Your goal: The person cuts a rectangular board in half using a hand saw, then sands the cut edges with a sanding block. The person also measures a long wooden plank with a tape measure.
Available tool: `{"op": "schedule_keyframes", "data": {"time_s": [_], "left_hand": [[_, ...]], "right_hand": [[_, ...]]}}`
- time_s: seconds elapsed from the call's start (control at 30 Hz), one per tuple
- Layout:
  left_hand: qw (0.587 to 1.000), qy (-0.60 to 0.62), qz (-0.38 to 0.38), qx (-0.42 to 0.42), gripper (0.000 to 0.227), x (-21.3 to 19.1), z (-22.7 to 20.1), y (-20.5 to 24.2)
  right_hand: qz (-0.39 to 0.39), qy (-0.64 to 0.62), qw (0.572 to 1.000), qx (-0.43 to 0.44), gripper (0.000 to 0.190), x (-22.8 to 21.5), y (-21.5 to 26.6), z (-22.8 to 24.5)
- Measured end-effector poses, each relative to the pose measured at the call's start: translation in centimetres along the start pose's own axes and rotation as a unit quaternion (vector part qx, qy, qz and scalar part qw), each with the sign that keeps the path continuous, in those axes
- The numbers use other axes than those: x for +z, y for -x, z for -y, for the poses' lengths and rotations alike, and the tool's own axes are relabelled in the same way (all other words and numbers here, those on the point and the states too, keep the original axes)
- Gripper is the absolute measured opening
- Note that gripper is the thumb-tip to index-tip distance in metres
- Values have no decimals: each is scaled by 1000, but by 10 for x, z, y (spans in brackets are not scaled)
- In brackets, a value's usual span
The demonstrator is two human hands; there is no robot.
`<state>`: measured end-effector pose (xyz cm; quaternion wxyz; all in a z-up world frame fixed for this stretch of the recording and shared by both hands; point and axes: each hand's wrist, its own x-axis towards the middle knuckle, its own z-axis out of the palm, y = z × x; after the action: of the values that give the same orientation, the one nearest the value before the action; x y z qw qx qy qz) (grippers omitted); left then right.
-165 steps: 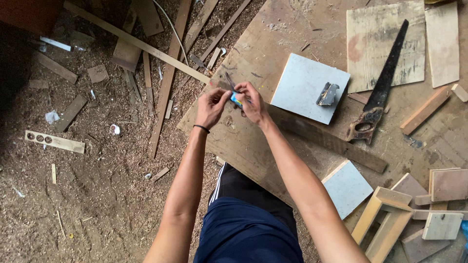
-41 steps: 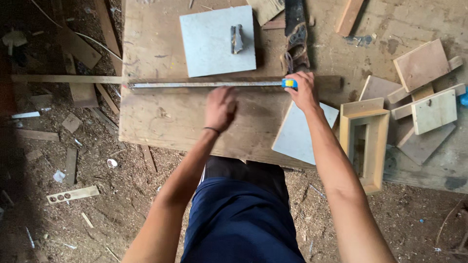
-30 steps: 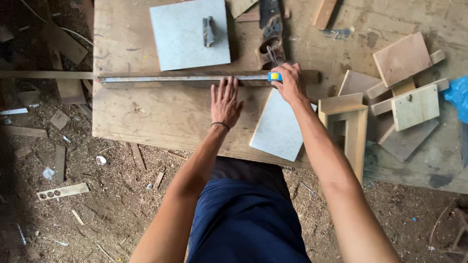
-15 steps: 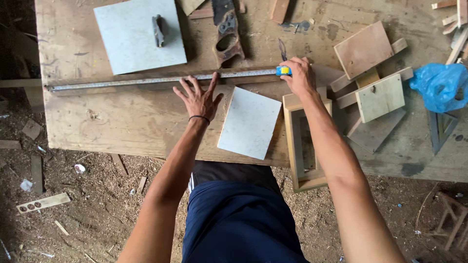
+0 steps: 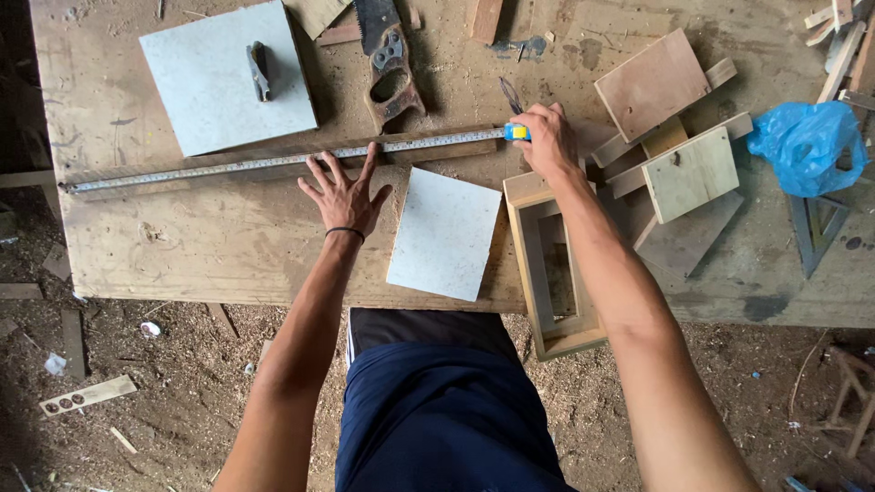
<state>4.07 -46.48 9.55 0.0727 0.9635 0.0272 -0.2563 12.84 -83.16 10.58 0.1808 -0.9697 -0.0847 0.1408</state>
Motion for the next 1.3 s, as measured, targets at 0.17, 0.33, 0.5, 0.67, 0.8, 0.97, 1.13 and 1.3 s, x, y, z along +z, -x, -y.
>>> {"op": "schedule_keyframes", "data": {"time_s": [0.17,0.33,0.5,0.67,0.8,0.97,1.13,1.3], "left_hand": [[1000,4,-11,3,80,0,0,2],[1000,1,-14,2,80,1,-1,1],[1000,-5,0,-3,80,2,0,-1],[1000,-16,20,-9,83,3,0,-3],[1000,-16,11,-13,86,6,-2,-3],[1000,-15,22,-17,86,5,-2,-3],[999,-15,22,-18,86,5,-3,-3],[1000,-8,21,-21,85,6,-3,-3]], "right_hand": [[-7,8,1000,-16,44,2,-3,1],[-19,12,999,-26,43,3,0,1],[-7,1,1000,2,45,4,-1,6],[4,9,1000,16,45,10,-4,5],[6,5,1000,10,45,18,-5,0],[7,4,1000,4,46,36,-9,-12],[6,-2,1000,-6,50,38,-6,-14],[-16,3,999,-34,51,25,-3,-6]]}}
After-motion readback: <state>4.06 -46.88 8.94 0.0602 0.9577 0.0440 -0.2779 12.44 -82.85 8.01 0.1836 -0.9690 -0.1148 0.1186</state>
